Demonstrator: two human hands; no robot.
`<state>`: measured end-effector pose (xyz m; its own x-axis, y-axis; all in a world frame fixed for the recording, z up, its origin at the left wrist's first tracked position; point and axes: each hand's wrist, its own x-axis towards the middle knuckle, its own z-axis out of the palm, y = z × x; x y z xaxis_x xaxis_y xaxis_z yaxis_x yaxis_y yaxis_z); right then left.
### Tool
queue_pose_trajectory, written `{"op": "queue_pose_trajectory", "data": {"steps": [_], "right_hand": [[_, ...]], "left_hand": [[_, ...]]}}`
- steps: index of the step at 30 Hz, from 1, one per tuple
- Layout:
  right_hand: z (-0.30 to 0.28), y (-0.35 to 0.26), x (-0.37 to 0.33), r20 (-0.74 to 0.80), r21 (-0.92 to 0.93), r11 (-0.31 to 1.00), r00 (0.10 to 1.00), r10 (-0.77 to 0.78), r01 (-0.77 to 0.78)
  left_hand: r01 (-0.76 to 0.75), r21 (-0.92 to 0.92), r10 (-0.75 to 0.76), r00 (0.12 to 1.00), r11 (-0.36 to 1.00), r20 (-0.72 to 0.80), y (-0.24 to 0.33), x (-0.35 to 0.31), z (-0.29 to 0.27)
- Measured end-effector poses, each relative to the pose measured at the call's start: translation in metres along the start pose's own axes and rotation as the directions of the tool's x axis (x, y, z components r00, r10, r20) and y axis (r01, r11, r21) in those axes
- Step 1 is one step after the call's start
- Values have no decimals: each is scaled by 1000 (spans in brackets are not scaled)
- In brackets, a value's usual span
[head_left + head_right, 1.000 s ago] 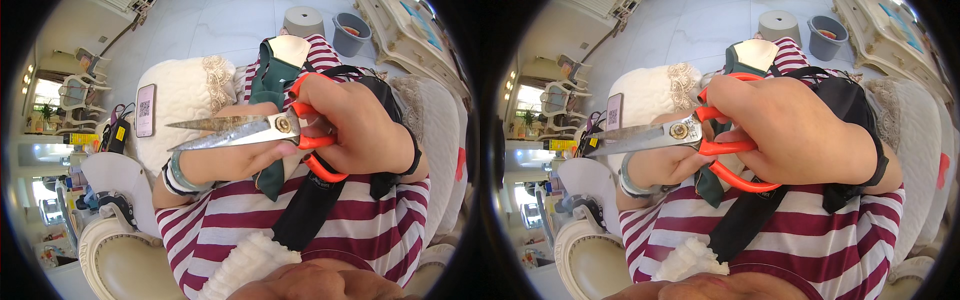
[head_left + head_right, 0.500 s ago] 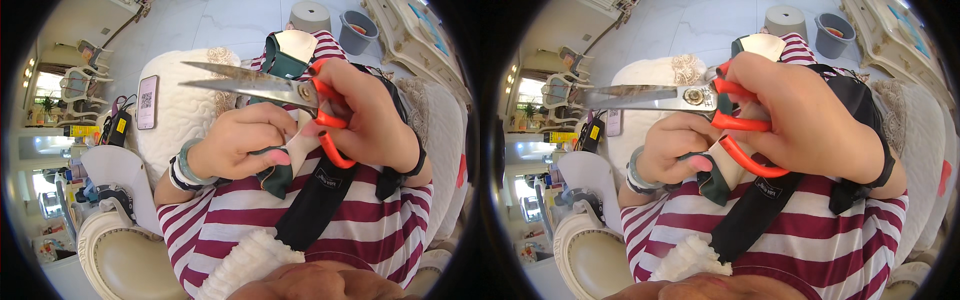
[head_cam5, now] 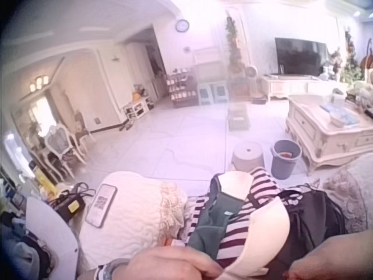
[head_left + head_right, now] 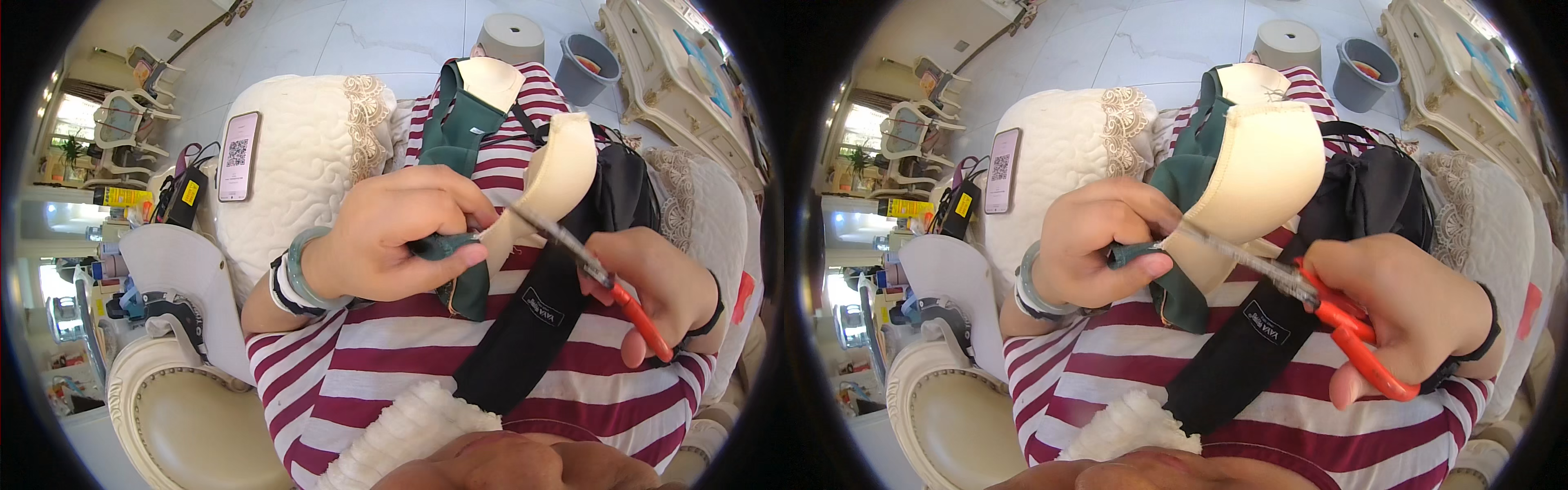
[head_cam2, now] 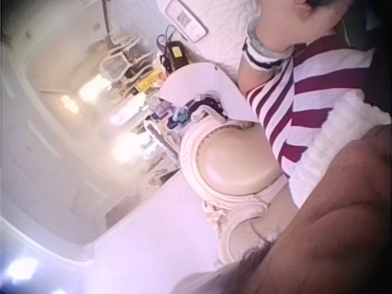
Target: The person uses shears to cut through the fabric covering and internal padding of a bra to separate the components.
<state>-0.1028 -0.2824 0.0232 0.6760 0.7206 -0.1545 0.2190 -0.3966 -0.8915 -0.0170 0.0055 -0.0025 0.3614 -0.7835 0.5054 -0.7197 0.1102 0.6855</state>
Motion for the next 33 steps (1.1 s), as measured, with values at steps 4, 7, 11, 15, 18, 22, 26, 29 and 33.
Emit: {"op": "queue_pose_trajectory", "data": {"steps": [4, 7, 11, 15, 18, 22, 26, 29, 33], "right_hand": [[-1, -7, -5, 99, -46, 997, 993, 59, -55], [0, -10, -5, 122, -88, 994, 990, 70, -59], [3, -8, -6, 106, -117, 992, 992, 65, -53], [3, -6, -5, 112, -105, 993, 992, 60, -48], [3, -8, -4, 109, -108, 993, 992, 60, -48], [3, -8, -4, 117, -126, 990, 991, 72, -57], [4, -6, -3, 107, -102, 993, 992, 69, -58], [3, -9, -3, 120, -115, 992, 990, 75, -61], [5, -8, -2, 105, -82, 995, 993, 58, -50]], "left_hand": [[-10, 21, 10, 1000, 1000, 3, 2, -1, 1], [18, 11, -18, 999, 1000, -30, 2, 0, 2], [47, -4, -47, 999, 999, -25, 3, 0, 0], [28, 24, -27, 999, 999, -29, 4, 0, 1], [27, 25, -26, 999, 999, -32, 5, 0, 1], [35, 31, -34, 999, 999, -43, 5, -1, 1], [17, 39, -15, 999, 999, -35, 4, -2, 1], [-9, 55, 10, 1000, 998, -5, 5, -3, 0], [-27, 90, 28, 1000, 996, -7, 5, -2, -1]]}}
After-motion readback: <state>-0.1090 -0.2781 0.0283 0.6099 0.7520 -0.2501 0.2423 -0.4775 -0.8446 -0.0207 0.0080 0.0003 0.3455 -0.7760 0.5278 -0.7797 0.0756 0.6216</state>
